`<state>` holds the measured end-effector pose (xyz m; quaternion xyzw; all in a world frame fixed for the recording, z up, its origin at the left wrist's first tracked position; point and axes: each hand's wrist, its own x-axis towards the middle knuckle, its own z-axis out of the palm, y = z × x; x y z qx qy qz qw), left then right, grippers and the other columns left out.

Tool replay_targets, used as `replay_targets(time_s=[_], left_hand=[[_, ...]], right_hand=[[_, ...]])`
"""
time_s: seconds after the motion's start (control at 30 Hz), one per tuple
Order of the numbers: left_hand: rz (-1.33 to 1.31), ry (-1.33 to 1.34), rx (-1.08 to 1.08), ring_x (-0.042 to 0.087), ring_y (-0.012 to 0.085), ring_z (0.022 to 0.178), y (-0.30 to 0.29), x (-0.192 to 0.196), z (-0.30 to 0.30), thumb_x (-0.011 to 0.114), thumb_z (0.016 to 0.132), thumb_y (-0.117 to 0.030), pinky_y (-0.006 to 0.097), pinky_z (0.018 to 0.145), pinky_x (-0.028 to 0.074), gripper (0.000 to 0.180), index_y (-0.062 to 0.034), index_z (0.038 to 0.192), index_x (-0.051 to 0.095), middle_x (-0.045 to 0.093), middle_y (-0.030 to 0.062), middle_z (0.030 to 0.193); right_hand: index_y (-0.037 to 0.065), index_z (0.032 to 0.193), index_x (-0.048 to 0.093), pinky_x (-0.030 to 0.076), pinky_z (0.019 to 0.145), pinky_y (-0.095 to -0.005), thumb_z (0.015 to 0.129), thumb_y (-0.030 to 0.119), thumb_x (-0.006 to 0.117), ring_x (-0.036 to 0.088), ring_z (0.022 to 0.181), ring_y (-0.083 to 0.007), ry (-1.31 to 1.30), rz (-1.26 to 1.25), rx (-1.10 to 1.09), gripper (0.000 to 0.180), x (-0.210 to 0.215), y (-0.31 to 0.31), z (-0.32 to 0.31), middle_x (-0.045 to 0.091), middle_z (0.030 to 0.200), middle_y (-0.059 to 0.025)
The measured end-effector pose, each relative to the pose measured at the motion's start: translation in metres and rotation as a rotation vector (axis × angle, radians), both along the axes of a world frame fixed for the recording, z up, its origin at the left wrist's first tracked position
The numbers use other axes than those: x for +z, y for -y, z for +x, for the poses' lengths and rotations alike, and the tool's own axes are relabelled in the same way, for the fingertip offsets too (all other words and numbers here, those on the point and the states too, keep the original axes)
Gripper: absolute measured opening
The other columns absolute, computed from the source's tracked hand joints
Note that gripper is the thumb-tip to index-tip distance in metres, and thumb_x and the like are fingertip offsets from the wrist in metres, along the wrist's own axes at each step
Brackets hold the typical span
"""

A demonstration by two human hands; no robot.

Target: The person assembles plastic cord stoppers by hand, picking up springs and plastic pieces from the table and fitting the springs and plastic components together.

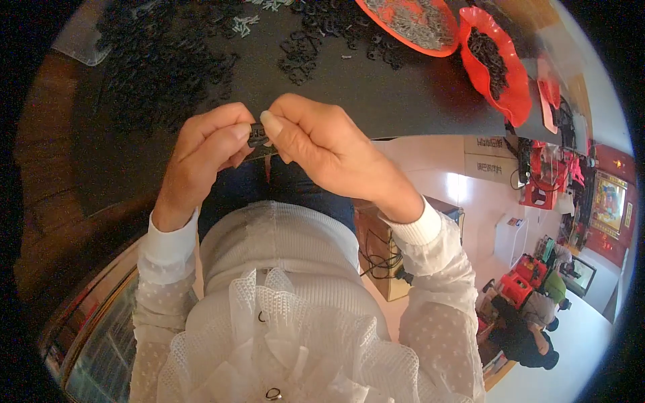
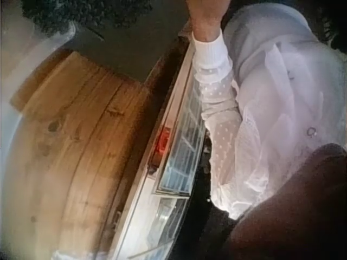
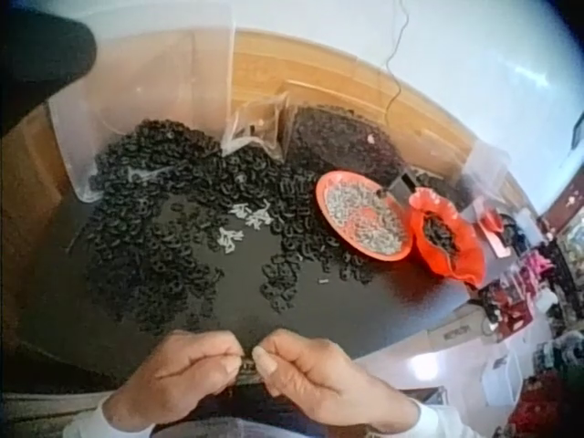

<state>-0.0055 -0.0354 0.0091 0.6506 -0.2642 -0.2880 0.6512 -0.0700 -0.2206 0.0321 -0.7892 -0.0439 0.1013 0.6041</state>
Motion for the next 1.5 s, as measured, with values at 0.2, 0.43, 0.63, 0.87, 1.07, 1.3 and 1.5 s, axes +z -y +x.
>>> replay_targets(time_s=[0.2, 0.43, 0.63, 0.87, 1.07, 1.3, 1.5], left_hand=[[-0.05, -0.18, -0.004, 0.036, 0.0055, 0.051, 0.004, 0.002, 0.003, 0.044, 0.085, -0.012, 0.024, 0.046, 0.029, 0.022, -0.0018, 0.067, 0.048, 0.041, -0.0023, 0.057], [-0.027, -0.158, -0.016, 0.035, 0.006, 0.05, 0.007, 0.0, 0.002, 0.042, 0.082, -0.009, 0.025, 0.045, 0.029, 0.022, -0.0018, 0.061, 0.044, 0.039, -0.0013, 0.054], [-0.037, -0.082, -0.005, 0.034, 0.006, 0.05, 0.004, -0.001, 0.005, 0.041, 0.081, -0.009, 0.026, 0.043, 0.029, 0.022, -0.0034, 0.06, 0.041, 0.039, -0.0017, 0.054], [0.053, -0.082, -0.021, 0.035, 0.0055, 0.051, 0.005, 0.007, 0.002, 0.044, 0.083, -0.014, 0.024, 0.044, 0.03, 0.021, -0.0031, 0.064, 0.045, 0.038, -0.0025, 0.055], [0.045, -0.061, -0.04, 0.037, 0.0054, 0.053, 0.009, 0.005, 0.003, 0.045, 0.084, -0.013, 0.024, 0.047, 0.032, 0.021, -0.0025, 0.066, 0.046, 0.041, -0.0025, 0.057], [0.026, -0.022, -0.002, 0.04, 0.0053, 0.057, 0.006, 0.003, 0.0, 0.05, 0.09, -0.014, 0.023, 0.051, 0.033, 0.024, -0.0011, 0.07, 0.051, 0.045, -0.0013, 0.06], [0.005, 0.024, -0.011, 0.039, 0.0039, 0.057, 0.007, 0.002, -0.003, 0.053, 0.09, -0.016, 0.022, 0.051, 0.032, 0.024, -0.0009, 0.072, 0.052, 0.045, -0.0019, 0.06]], right_hand=[[0.002, 0.083, 0.053, 0.046, 0.05, -0.0365, 0.078, 0.015, 0.069, 0.055, 0.059, -0.029, 0.691, -0.553, 0.023, 0.022, -0.011, -0.006, -0.001, 0.053, 0.078, -0.0114], [0.003, 0.08, 0.052, 0.045, 0.049, -0.0368, 0.077, 0.012, 0.068, 0.055, 0.06, -0.0288, 0.755, -0.596, 0.108, 0.019, -0.008, -0.004, 0.005, 0.048, 0.074, -0.0106], [0.002, 0.083, 0.053, 0.044, 0.05, -0.0359, 0.079, 0.013, 0.067, 0.054, 0.059, -0.0297, 0.727, -0.603, 0.116, 0.018, -0.006, -0.007, 0.007, 0.05, 0.073, -0.0118], [0.0, 0.088, 0.055, 0.042, 0.053, -0.0294, 0.099, 0.029, 0.046, 0.05, 0.057, -0.0157, 0.185, -0.105, -0.034, 0.033, 0.0, 0.01, -0.001, 0.053, 0.064, -0.0071], [0.0, 0.08, 0.051, 0.042, 0.053, -0.0332, 0.098, 0.026, 0.046, 0.052, 0.056, -0.0221, 0.062, -0.106, -0.024, 0.032, -0.001, 0.007, -0.002, 0.053, 0.063, -0.0118], [-0.001, 0.078, 0.05, 0.038, 0.05, -0.0381, 0.091, 0.017, 0.055, 0.046, 0.052, -0.0282, 0.346, -0.406, -0.224, 0.023, 0.014, 0.041, -0.009, 0.046, 0.062, -0.0155], [0.0, 0.087, 0.062, 0.034, 0.053, -0.0218, 0.094, 0.029, 0.056, 0.041, 0.063, -0.0036, 0.311, -0.639, -0.812, 0.031, 0.051, 0.17, -0.02, 0.048, 0.068, 0.006]])
